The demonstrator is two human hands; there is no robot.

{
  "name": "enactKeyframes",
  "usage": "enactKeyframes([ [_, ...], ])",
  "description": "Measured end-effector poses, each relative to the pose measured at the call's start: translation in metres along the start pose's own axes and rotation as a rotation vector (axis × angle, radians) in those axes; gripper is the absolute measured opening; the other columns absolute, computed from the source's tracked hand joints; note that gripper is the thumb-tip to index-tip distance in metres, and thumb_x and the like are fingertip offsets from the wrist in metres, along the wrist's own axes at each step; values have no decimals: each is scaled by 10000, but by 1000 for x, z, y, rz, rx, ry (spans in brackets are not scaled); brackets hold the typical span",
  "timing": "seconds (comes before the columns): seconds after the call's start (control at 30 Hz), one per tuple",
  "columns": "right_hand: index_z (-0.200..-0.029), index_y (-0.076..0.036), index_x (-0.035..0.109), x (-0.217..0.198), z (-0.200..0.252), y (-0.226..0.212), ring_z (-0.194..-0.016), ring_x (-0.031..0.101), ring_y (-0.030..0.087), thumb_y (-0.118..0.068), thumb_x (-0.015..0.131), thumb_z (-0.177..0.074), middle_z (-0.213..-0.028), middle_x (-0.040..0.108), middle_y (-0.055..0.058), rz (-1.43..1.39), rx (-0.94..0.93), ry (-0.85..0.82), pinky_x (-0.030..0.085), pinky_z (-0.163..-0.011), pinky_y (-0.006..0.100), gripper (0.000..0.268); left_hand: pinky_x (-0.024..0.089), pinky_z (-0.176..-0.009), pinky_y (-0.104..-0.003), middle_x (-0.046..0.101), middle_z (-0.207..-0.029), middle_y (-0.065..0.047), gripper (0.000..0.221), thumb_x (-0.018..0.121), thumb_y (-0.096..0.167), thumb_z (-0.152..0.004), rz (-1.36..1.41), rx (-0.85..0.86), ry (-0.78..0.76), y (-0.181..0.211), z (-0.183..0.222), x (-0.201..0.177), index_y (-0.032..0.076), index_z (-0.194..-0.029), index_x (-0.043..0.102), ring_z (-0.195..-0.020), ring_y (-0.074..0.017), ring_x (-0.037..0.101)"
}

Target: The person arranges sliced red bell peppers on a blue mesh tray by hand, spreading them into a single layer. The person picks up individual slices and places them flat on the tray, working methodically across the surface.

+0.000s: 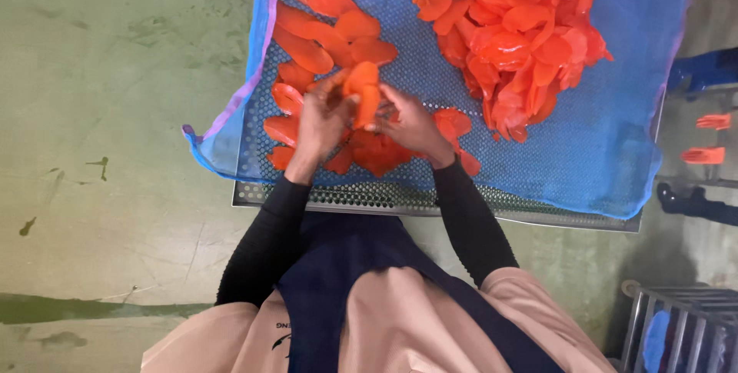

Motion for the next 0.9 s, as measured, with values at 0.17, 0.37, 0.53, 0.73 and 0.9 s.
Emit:
enactKeyframes([
  [0.17,-1467,-109,700,9,-8,33,-916,812,157,-148,890,-1021,-1199,822,83,-383,82,66,729,-763,319,486,644,-736,-407,800,-1016,-174,297,859,104,-1014,-287,89,153,37,5,-2,48,-1304,831,-941,-329,759],
  [0.37,-1537,-36,603,10,0,44,-1044,797,197,-159,767,-1122,-1322,742,111,-666,178,145,754,-781,399,464,684,-914,-549,839,-1204,-215,339,828,152,-1009,-479,121,164,49,5,1,98,-1343,815,-1171,-468,799],
  [0.53,-1402,-16,705,-9,3,60,-836,856,259,-83,702,-1143,-1102,788,171,-557,203,257,761,-691,369,267,668,-947,-579,861,-1171,-141,288,780,246,-1049,-594,63,131,35,-1,-14,187,-1325,839,-1132,-413,820],
  [0.73,-1668,-69,614,-18,10,-6,-1489,609,532,-55,712,-1079,-1622,649,300,434,-283,65,461,-1268,636,598,675,-622,-537,785,-1003,-178,559,706,639,-977,-1486,-36,69,-43,-10,-12,122,-1147,832,-767,-363,803],
  [0.9,-1790,-32,412,-29,62,9,-1441,615,549,-701,876,-872,-1565,645,367,694,-237,-76,463,-1197,693,1227,710,-670,-565,575,-1490,-289,463,740,443,-1065,-1557,141,-116,43,32,24,154,-1426,740,-827,-388,859],
])
Point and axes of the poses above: each hand's wrist, its own z-axis away from the middle knuckle, its own x-axis out of the palm, y = z × x, the point moved 9 cm from there along -z, towards the middle knuckle
